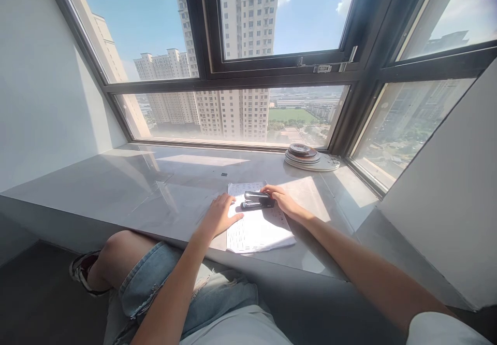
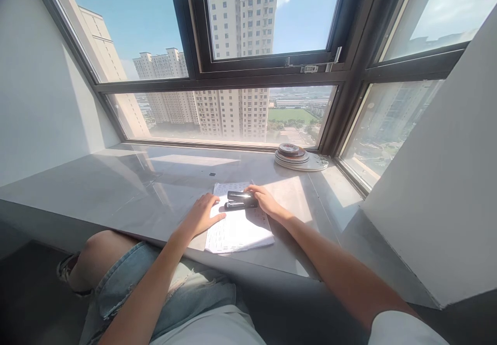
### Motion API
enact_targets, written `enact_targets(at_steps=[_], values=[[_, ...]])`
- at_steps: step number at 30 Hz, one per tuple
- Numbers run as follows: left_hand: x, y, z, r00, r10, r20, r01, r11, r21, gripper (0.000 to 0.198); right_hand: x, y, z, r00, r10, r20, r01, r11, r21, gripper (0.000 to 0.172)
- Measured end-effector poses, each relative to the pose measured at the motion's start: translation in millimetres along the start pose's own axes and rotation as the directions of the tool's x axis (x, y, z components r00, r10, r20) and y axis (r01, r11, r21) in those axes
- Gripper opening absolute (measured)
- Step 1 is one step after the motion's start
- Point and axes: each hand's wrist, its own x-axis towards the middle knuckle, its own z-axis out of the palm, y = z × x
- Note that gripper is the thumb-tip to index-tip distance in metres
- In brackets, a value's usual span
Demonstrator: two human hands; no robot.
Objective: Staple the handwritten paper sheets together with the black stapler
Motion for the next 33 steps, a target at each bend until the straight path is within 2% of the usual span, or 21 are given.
enact_targets(at_steps=[9, 20, 26, 33], values=[[0.8, -3.0, 1.7, 1.0, -0.026, 0.011, 0.027, 0.999, -0.036, 0.04, 1.1, 5.9, -0.5, 1.0, -0.028, 0.011, 0.028, 1.0, 0.0, 0.034], [-1.3, -5.3, 1.9, 0.995, -0.087, 0.038, 0.091, 0.989, -0.12, 0.045, 0.2, -1.1, 3.6, 0.998, 0.059, 0.016, -0.06, 0.991, 0.123, 0.032], [-1.8, -4.3, 1.3, 0.998, -0.063, 0.022, 0.065, 0.991, -0.118, 0.044, 2.4, 4.0, 2.9, 0.999, 0.041, 0.023, -0.043, 0.995, 0.086, 0.031], [-0.2, -4.1, 1.9, 1.0, -0.016, -0.009, 0.015, 0.998, -0.068, 0.038, 3.0, 14.3, 0.7, 0.999, -0.045, -0.003, 0.045, 0.999, -0.006, 0.035]])
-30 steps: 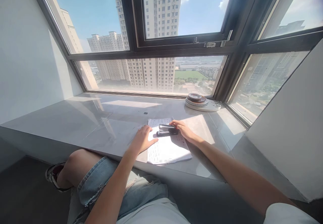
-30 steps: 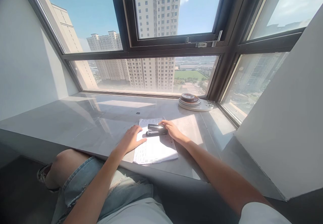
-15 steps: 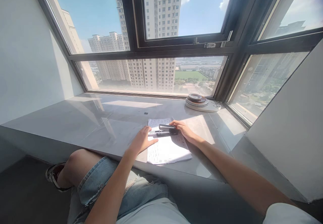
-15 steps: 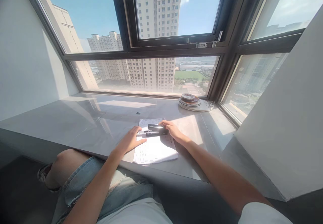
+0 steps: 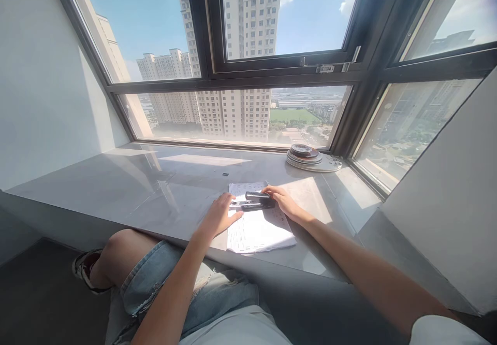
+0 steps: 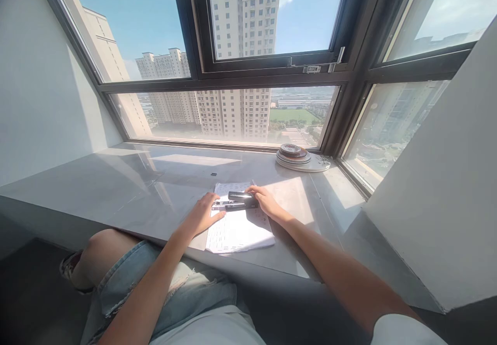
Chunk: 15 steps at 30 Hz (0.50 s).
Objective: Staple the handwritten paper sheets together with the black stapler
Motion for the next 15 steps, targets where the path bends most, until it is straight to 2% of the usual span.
enact_targets(at_steps=[6, 15], values=[[1.1, 2.9, -2.7, 0.996, 0.046, -0.081, -0.041, 0.997, 0.061, 0.025, 0.3, 5.2, -1.5, 1.0, -0.029, -0.005, 0.028, 0.997, -0.065, 0.035], [1.0, 4.5, -2.8, 0.994, 0.069, -0.084, -0.064, 0.996, 0.062, 0.023, 0.3, 4.1, -2.0, 1.0, -0.01, -0.006, 0.009, 0.998, -0.068, 0.036]])
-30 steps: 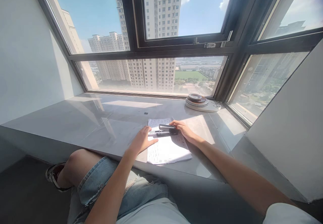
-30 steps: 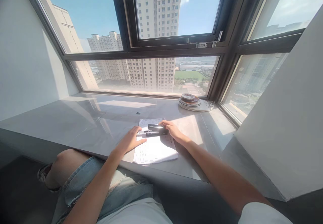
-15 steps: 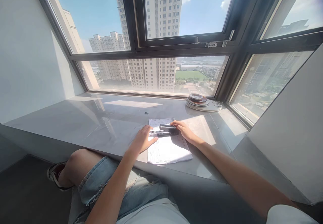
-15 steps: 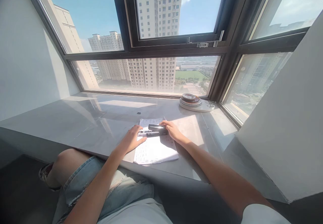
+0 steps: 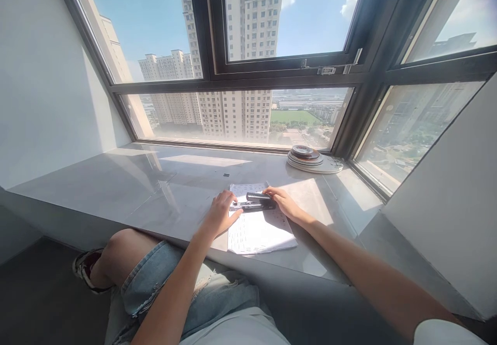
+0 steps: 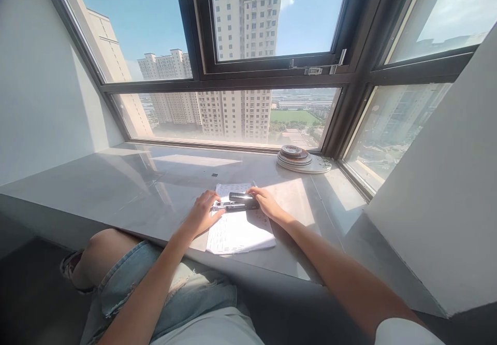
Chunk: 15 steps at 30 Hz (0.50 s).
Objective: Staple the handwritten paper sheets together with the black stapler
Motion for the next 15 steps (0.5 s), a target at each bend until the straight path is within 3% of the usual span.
enact_targets(at_steps=[7, 11, 13, 15], values=[[-1.4, -4.6, 2.6, 1.0, -0.005, 0.023, 0.006, 1.0, -0.02, 0.026, -3.0, -10.0, 1.1, 0.998, 0.005, 0.055, -0.001, 0.998, -0.061, 0.03], [2.6, 0.6, 1.8, 0.998, -0.057, -0.019, 0.053, 0.982, -0.179, 0.025, -6.5, -15.3, 2.9, 0.993, -0.003, 0.118, 0.025, 0.982, -0.189, 0.035], [7.6, 7.8, -0.1, 0.981, -0.167, -0.094, 0.119, 0.915, -0.386, 0.022, -7.4, -15.5, 3.1, 0.991, -0.04, 0.127, 0.071, 0.965, -0.252, 0.04], [12.8, 15.3, -2.5, 0.925, -0.357, -0.127, 0.18, 0.709, -0.682, 0.022, -7.8, -16.1, 3.0, 0.993, -0.052, 0.109, 0.082, 0.951, -0.297, 0.04]])
